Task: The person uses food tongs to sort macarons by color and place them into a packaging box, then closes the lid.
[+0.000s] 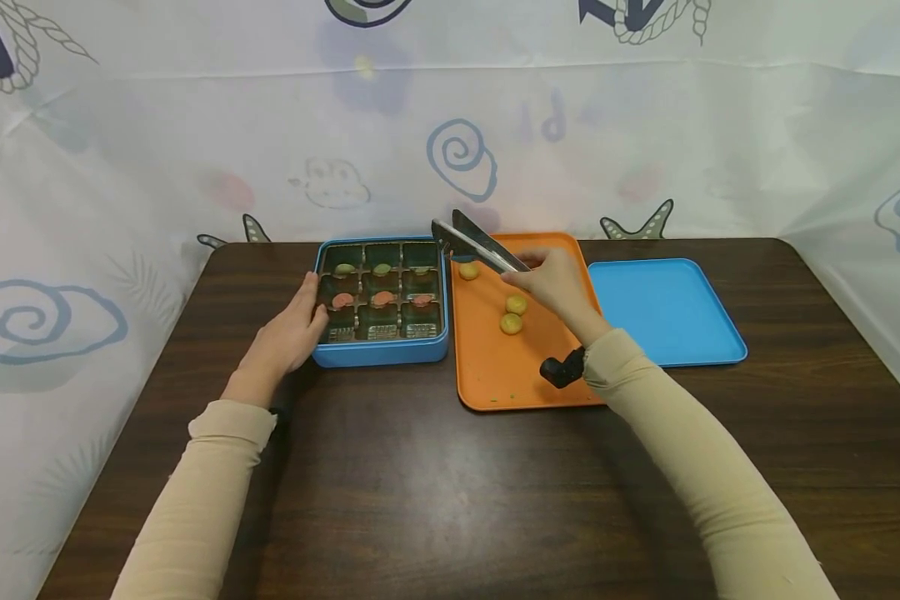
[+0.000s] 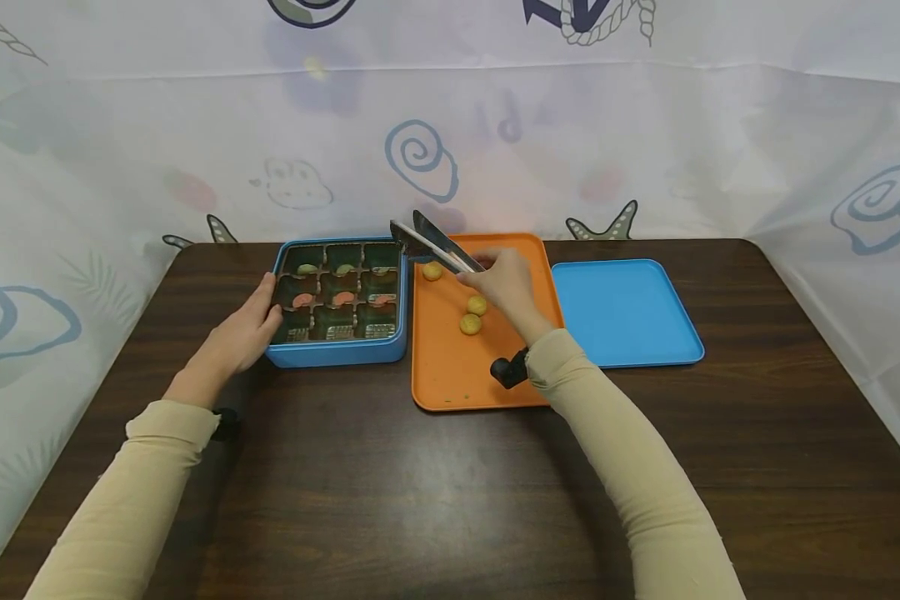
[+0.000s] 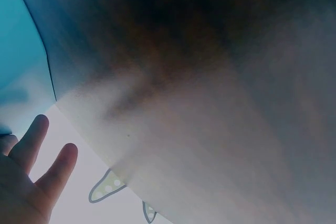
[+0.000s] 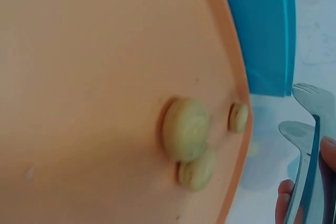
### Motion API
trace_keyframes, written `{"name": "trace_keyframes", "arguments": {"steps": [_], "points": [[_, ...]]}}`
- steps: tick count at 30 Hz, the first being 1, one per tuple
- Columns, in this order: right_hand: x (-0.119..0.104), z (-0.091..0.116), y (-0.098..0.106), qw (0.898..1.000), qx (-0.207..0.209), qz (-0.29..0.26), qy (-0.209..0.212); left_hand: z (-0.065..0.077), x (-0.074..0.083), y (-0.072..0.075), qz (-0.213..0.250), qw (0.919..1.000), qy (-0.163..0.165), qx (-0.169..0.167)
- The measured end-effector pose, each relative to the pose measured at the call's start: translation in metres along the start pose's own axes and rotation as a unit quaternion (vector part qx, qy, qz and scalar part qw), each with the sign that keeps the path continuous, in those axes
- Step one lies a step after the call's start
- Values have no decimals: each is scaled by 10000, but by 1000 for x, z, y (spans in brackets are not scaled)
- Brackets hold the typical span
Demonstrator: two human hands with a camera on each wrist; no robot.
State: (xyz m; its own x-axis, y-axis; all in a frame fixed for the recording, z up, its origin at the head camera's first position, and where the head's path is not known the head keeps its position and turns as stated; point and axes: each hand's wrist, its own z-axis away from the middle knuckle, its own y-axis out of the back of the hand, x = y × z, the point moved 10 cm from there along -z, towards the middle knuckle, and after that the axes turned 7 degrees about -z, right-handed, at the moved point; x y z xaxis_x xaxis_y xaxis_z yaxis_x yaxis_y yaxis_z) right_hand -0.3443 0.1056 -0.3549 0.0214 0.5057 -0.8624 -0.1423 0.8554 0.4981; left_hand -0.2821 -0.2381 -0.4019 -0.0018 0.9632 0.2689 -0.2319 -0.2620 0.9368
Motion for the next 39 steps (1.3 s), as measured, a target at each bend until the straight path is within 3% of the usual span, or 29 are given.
{"name": "trace_keyframes", "arguments": {"steps": [9, 22, 39], "points": [[15, 2, 11, 9985, -140, 497, -174, 3, 0, 2, 9, 9999, 68, -92], [33, -1, 8, 9957, -273, 816, -350, 3, -1, 1, 25, 9999, 91, -107], [36, -6, 5, 9975, -146, 613, -328, 1, 1, 0, 46, 10000, 23, -84]]}}
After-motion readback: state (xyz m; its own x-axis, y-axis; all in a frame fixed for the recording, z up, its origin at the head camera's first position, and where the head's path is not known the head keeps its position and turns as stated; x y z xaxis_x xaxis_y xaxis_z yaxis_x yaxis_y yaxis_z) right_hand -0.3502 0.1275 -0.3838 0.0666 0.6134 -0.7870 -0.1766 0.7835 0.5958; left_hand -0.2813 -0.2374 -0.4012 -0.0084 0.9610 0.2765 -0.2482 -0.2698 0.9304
